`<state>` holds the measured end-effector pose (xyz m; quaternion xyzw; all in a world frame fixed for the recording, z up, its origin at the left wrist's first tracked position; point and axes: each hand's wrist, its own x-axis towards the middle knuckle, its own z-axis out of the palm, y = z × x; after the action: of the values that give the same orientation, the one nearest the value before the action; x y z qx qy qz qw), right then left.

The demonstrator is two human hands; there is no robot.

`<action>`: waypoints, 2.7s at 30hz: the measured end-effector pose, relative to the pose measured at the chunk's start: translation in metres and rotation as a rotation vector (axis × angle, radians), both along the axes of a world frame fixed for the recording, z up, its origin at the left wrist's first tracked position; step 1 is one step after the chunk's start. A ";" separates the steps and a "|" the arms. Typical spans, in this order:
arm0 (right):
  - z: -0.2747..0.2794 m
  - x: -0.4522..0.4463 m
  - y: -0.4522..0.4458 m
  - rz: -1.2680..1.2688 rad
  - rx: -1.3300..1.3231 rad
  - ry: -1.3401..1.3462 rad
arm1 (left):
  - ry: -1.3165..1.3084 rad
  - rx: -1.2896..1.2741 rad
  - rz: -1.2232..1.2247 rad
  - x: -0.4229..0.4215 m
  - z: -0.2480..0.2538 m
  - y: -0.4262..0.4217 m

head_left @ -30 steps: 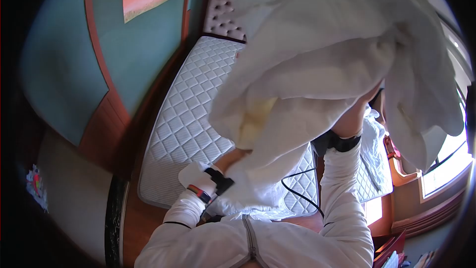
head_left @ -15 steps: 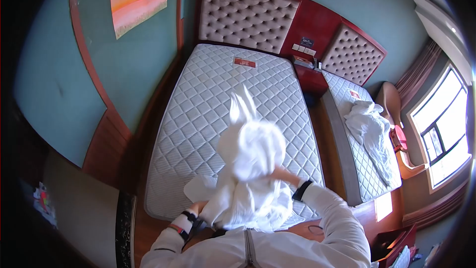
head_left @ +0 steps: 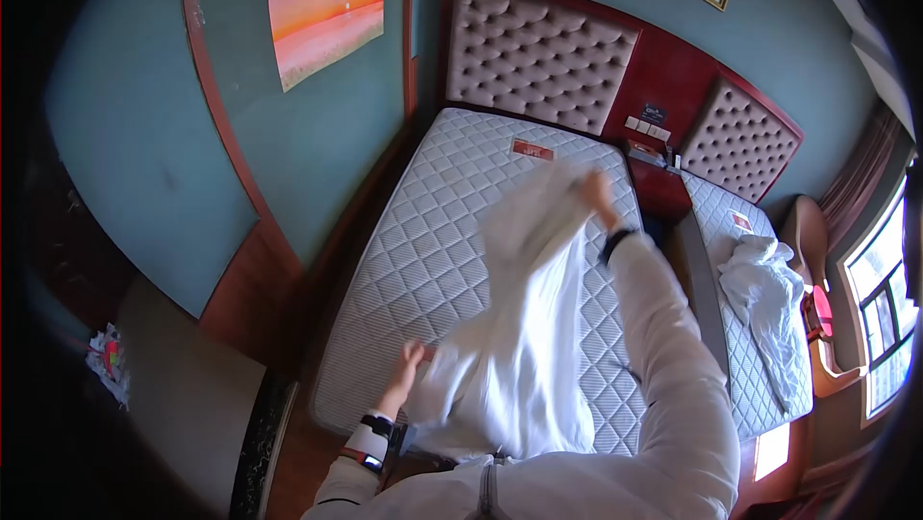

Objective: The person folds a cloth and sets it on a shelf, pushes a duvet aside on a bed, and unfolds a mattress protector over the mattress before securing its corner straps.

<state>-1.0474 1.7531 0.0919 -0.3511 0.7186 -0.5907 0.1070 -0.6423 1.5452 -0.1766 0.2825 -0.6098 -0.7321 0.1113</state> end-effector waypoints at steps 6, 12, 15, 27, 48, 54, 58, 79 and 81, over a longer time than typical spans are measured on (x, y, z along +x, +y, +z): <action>0.173 -0.052 0.005 -0.239 -0.165 0.345 | 0.210 -0.218 0.122 -0.036 0.015 -0.042; -0.046 -0.072 0.105 -0.326 0.495 0.272 | -0.191 -0.158 -0.188 0.004 -0.041 0.008; -0.154 0.027 0.184 -0.276 0.604 -0.238 | -0.308 -0.094 -0.338 0.023 -0.073 0.039; -0.484 0.374 0.298 -0.151 1.133 -0.918 | -0.646 -0.094 -0.961 0.068 -0.163 0.127; -0.541 0.380 0.432 -0.977 1.317 -1.007 | -0.982 -0.002 -0.712 0.134 -0.128 0.239; -0.620 0.419 0.513 -0.851 0.739 -1.130 | -0.744 -0.400 -0.848 0.144 -0.173 0.303; -0.545 0.366 0.493 -0.439 0.351 -1.324 | -0.548 -0.836 -0.855 0.093 -0.106 0.370; -0.310 0.379 0.394 0.213 0.474 -0.115 | -0.204 -0.493 -0.344 0.166 -0.024 0.432; -0.314 0.369 0.386 0.179 0.484 -0.062 | -0.242 -0.319 -0.399 0.166 0.008 0.456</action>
<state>-0.6787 2.1387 -0.2224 -0.3593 0.8014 -0.4003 0.2615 -0.4758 2.0008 -0.1686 0.2210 -0.7699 -0.5951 -0.0653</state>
